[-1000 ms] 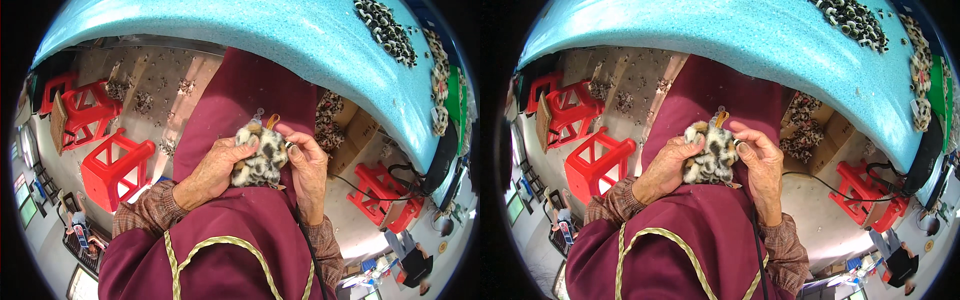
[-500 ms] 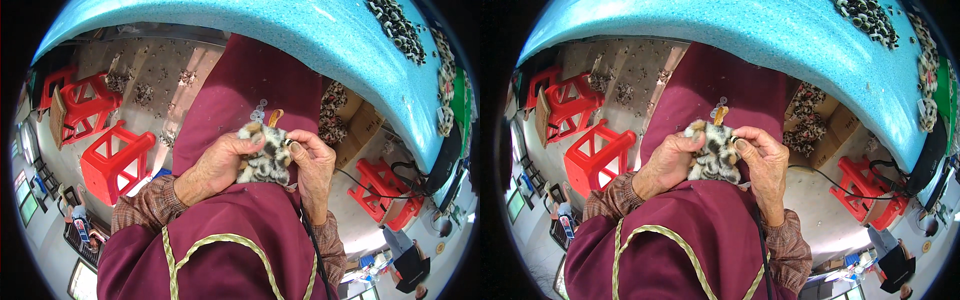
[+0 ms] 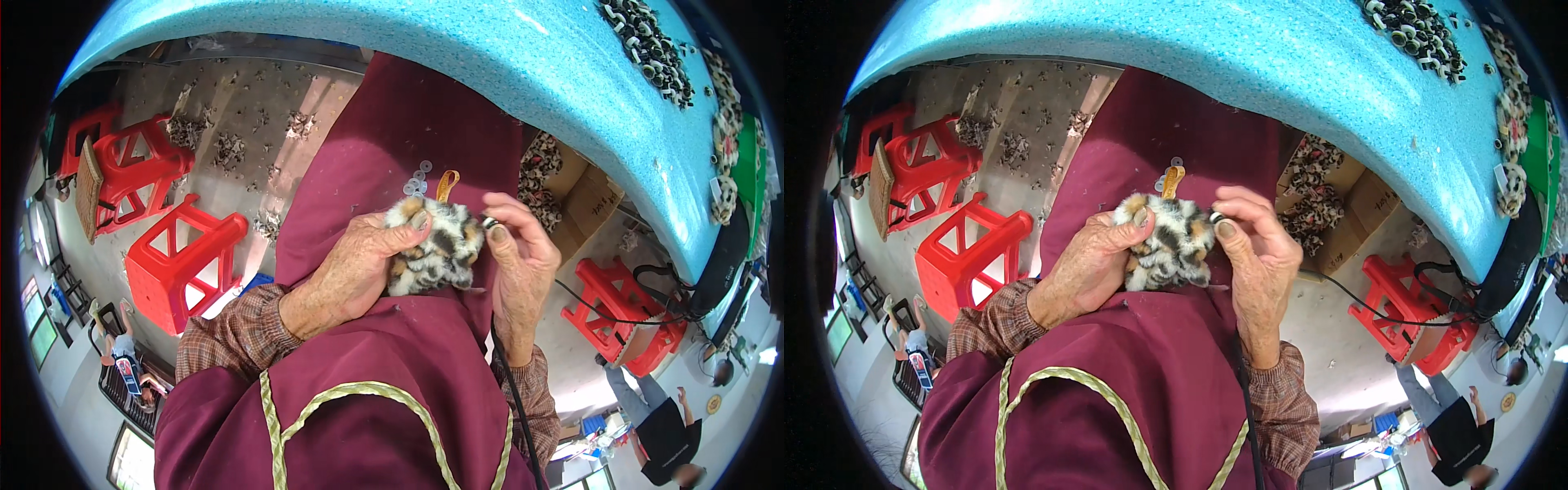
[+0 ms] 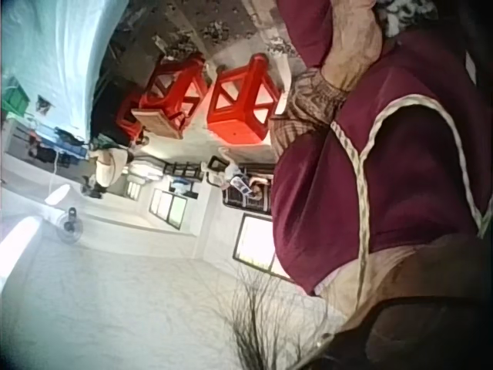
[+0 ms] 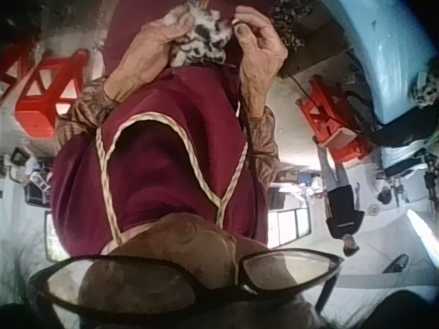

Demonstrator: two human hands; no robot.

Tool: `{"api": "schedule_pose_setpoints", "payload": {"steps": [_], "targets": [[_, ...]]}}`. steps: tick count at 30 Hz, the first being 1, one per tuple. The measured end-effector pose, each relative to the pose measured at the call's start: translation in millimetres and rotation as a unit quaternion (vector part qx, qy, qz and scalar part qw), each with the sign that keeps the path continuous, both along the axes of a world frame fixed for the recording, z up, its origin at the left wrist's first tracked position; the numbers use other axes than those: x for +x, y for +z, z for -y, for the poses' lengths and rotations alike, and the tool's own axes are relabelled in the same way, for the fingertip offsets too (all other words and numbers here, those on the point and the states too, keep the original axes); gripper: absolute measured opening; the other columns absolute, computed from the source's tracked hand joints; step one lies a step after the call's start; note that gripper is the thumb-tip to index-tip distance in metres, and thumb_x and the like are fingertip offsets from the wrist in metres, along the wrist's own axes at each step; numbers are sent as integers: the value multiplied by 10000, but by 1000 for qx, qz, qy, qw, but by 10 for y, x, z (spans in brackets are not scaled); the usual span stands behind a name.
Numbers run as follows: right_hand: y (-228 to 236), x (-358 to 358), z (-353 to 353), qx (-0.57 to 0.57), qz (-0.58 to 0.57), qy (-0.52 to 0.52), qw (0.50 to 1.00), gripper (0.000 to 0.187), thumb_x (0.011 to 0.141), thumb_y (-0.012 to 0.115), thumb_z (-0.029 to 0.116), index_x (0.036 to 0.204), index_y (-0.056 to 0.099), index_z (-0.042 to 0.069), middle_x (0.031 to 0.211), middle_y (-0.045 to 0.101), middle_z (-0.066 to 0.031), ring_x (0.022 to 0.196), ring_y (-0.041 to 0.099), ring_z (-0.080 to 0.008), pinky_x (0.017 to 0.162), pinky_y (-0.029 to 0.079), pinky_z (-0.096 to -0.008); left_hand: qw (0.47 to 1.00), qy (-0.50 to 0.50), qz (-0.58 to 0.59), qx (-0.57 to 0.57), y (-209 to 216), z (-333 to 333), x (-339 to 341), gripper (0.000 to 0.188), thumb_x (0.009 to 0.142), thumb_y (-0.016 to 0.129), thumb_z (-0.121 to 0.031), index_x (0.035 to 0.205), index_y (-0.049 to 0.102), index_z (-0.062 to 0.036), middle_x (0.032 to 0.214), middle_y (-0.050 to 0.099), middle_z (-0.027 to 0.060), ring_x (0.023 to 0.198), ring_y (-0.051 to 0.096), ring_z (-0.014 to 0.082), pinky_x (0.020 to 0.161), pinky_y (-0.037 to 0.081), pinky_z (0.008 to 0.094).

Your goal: Attaching plastic eyes and identification tags to small stuffed bird toys.

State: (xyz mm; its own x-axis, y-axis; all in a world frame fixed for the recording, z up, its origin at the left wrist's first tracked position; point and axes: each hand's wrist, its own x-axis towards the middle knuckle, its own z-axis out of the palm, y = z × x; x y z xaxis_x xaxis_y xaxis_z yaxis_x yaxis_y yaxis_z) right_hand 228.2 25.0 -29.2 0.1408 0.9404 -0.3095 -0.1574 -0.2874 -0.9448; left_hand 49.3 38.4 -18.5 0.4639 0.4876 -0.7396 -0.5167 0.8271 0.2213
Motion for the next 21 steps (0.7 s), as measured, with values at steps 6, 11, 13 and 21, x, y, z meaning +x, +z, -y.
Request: {"api": "schedule_pose_setpoints", "payload": {"steps": [6,11,13,21], "targets": [[354,17,24,16,100,112,989,109,796,674,-29,903,675,-9,908,638,-72,765,596,-114,665,482,-225,985,12,-133,113,-106,45,15,251,903,630,-206,1031,624,9,910,612,7,763,558,54,677,464,211],[269,-72,51,1,78,130,988,162,787,669,-58,944,646,-31,892,633,-61,761,599,-73,650,508,-186,957,-26,-212,197,-132,52,4,244,863,676,-190,986,649,19,865,565,-25,756,514,42,655,424,204],[227,-83,54,-2,69,126,990,167,788,666,-62,950,643,-32,894,633,-60,759,599,-69,648,507,-184,957,-41,-208,201,-117,34,-5,248,853,683,-182,971,652,34,867,557,-22,752,507,43,648,416,208],[187,-52,62,-3,87,134,987,151,781,670,-60,928,644,-38,866,634,-66,745,608,-85,647,515,-202,949,-64,-216,220,-96,52,-25,215,824,694,-138,953,671,31,883,584,17,794,541,79,682,443,229]]}}
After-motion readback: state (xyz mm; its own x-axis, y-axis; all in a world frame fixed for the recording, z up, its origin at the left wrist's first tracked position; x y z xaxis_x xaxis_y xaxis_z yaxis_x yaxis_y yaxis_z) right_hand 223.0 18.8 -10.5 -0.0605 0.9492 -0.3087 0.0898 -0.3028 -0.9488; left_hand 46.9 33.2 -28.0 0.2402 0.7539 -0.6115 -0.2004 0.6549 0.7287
